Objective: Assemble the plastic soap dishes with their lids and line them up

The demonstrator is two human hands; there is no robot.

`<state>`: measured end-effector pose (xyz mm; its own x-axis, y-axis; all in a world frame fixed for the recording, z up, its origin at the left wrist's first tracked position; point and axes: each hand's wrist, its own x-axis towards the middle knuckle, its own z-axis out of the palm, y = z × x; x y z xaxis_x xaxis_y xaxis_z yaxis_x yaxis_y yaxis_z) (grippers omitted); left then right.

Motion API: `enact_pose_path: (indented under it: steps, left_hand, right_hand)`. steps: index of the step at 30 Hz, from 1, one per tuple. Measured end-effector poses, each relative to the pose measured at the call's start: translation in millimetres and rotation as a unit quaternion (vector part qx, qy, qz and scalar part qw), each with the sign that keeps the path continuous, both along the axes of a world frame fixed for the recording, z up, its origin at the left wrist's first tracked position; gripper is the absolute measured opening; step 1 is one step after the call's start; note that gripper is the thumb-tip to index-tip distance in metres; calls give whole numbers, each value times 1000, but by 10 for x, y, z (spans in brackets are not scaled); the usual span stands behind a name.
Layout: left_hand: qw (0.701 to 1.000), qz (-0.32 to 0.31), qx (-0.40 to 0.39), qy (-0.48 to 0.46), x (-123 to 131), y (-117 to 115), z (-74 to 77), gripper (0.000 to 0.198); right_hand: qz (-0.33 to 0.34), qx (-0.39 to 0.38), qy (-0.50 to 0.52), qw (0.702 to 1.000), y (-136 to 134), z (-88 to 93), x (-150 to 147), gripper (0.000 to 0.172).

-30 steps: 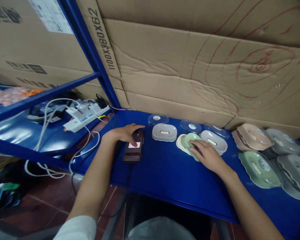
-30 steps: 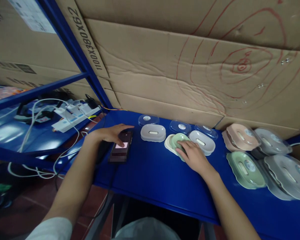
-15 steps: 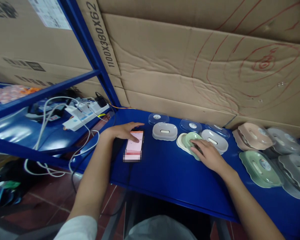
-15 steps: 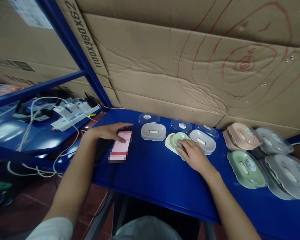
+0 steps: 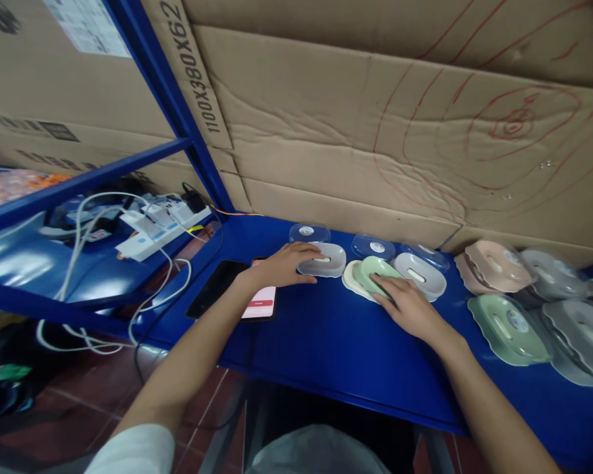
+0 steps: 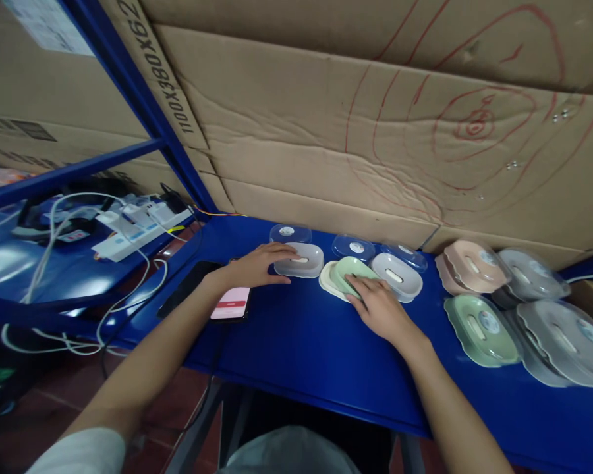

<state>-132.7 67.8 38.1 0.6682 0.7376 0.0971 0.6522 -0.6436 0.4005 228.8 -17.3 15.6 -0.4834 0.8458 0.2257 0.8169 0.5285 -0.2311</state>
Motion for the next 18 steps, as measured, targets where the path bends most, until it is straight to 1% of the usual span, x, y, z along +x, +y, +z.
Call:
enact_pose_path:
  steps: [2,5,7,9,10,11,14,15,16,18]
  left_hand:
    - [999,-3,6,34,66,62,-33,58]
    - [998,-16,17,60,125,161,-29,44]
    - [998,-30,16,48,131,206,0,36]
    - [999,-41,14,27,121,232,36,34]
    - [999,-41,14,16,117,239,53,34]
    - [999,-41,15,8,116,244,67,34]
    - [999,-37,26,-13,140,260,87,34]
    - [999,-37,30,-19,156,268,85,34]
    - [998,-39,34,-26,172,278,79,35]
    - [998,-40,39,-39,201,301,54,37]
  right_hand:
    - [7,11,8,1000,6,31,-12,47]
    - [3,67,10,998,24,86,-21,44]
    - [-32,119,5,992,35,121,-11,42]
    - [-70,154,7,986,33,146,4,41]
    - [-72,157,9,985,26,151,5,39]
    - [-60,149,8,987,14,149,-1,38]
    - [22,98,-23,995,-33,91,-79,36]
    - [40,87,-39,995,-46,56,-119,36]
    - [44,84,-53,994,-55,17,-159,39]
    - [30,86,-70,993,-57,-62,-222,44]
